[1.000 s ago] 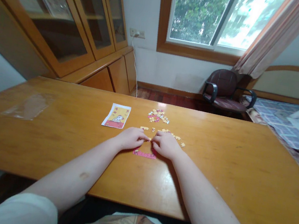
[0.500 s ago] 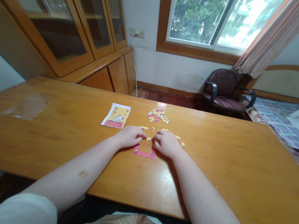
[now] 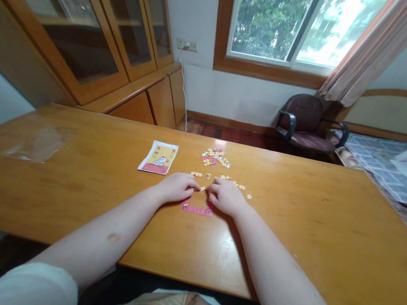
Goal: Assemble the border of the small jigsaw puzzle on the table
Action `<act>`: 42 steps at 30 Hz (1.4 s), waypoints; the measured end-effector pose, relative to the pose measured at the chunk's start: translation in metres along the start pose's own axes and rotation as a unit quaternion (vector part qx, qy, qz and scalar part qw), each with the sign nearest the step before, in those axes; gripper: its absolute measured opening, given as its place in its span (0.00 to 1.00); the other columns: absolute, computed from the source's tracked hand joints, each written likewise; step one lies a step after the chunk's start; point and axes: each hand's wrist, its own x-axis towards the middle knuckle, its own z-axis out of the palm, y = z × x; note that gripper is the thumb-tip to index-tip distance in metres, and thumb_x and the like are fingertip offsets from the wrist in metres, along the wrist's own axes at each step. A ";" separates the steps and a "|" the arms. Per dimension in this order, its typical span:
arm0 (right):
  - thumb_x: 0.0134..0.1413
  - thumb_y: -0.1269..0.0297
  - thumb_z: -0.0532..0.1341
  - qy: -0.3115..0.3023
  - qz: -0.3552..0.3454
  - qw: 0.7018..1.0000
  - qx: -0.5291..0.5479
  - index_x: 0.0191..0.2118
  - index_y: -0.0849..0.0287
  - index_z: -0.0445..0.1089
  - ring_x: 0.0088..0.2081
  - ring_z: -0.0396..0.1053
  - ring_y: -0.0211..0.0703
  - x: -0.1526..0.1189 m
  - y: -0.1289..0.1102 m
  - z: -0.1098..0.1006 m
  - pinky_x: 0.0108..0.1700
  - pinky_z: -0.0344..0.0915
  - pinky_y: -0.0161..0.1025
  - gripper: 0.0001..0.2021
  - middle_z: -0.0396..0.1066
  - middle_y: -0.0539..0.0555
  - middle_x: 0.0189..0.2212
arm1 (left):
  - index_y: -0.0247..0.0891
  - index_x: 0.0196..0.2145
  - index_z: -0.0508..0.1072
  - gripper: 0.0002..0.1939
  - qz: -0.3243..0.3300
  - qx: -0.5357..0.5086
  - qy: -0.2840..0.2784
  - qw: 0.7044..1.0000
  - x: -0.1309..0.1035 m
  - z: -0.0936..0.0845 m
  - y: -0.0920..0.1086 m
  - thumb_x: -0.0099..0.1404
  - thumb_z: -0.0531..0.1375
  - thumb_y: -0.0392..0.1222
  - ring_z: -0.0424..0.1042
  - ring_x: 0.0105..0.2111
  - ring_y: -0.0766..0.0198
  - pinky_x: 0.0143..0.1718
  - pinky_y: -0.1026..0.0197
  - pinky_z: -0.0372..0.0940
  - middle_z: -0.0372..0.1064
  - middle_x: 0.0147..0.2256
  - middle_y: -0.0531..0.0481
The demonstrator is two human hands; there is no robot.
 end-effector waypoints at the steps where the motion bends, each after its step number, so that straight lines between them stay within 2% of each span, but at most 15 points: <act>1: 0.59 0.65 0.54 0.001 0.001 1.000 0.000 0.45 0.57 0.75 0.38 0.67 0.42 0.000 0.000 0.000 0.43 0.60 0.37 0.15 0.70 0.56 0.37 | 0.47 0.42 0.78 0.17 -0.002 -0.001 -0.002 1.000 0.000 0.000 0.000 0.60 0.53 0.37 0.72 0.38 0.60 0.40 0.61 0.65 0.75 0.37 0.51; 7: 0.59 0.65 0.54 -0.002 0.005 1.000 -0.003 0.46 0.57 0.75 0.38 0.67 0.42 0.000 0.000 0.002 0.43 0.60 0.37 0.15 0.70 0.56 0.37 | 0.47 0.42 0.78 0.17 -0.014 -0.008 -0.015 1.000 0.000 -0.004 0.002 0.61 0.53 0.37 0.72 0.39 0.61 0.42 0.62 0.65 0.75 0.38 0.51; 15: 0.58 0.67 0.53 0.005 0.022 1.000 -0.012 0.44 0.56 0.76 0.37 0.66 0.42 -0.001 0.000 -0.004 0.43 0.59 0.38 0.15 0.69 0.56 0.36 | 0.46 0.39 0.79 0.16 -0.049 -0.013 -0.004 0.999 -0.001 -0.004 -0.002 0.61 0.52 0.37 0.72 0.39 0.61 0.42 0.62 0.65 0.75 0.40 0.51; 21: 0.58 0.66 0.54 0.009 -0.008 1.000 -0.004 0.42 0.56 0.77 0.36 0.66 0.42 -0.001 0.001 -0.001 0.42 0.59 0.38 0.14 0.69 0.56 0.35 | 0.45 0.39 0.79 0.16 -0.055 -0.009 0.012 0.998 0.000 -0.001 -0.005 0.61 0.52 0.37 0.72 0.39 0.61 0.42 0.62 0.65 0.75 0.39 0.51; 29: 0.60 0.65 0.54 0.011 -0.016 1.000 0.008 0.43 0.55 0.76 0.36 0.66 0.41 -0.002 0.000 -0.001 0.42 0.59 0.37 0.14 0.69 0.55 0.34 | 0.46 0.38 0.79 0.16 -0.114 0.015 0.008 0.993 0.000 -0.005 -0.006 0.61 0.52 0.38 0.72 0.40 0.60 0.42 0.61 0.65 0.74 0.39 0.50; 35: 0.60 0.65 0.53 0.010 -0.018 1.000 0.006 0.43 0.56 0.76 0.36 0.66 0.41 -0.002 0.000 0.001 0.42 0.59 0.37 0.14 0.69 0.55 0.34 | 0.45 0.37 0.79 0.16 -0.111 0.010 -0.002 0.994 -0.001 -0.007 -0.003 0.60 0.52 0.38 0.72 0.40 0.60 0.43 0.62 0.65 0.74 0.40 0.50; 42: 0.59 0.65 0.53 0.002 -0.008 1.000 0.006 0.45 0.56 0.76 0.37 0.66 0.42 -0.002 0.000 -0.001 0.43 0.59 0.38 0.15 0.69 0.56 0.35 | 0.45 0.41 0.78 0.16 -0.126 0.021 0.015 0.992 -0.002 -0.011 -0.009 0.61 0.53 0.38 0.71 0.40 0.60 0.42 0.62 0.65 0.74 0.40 0.49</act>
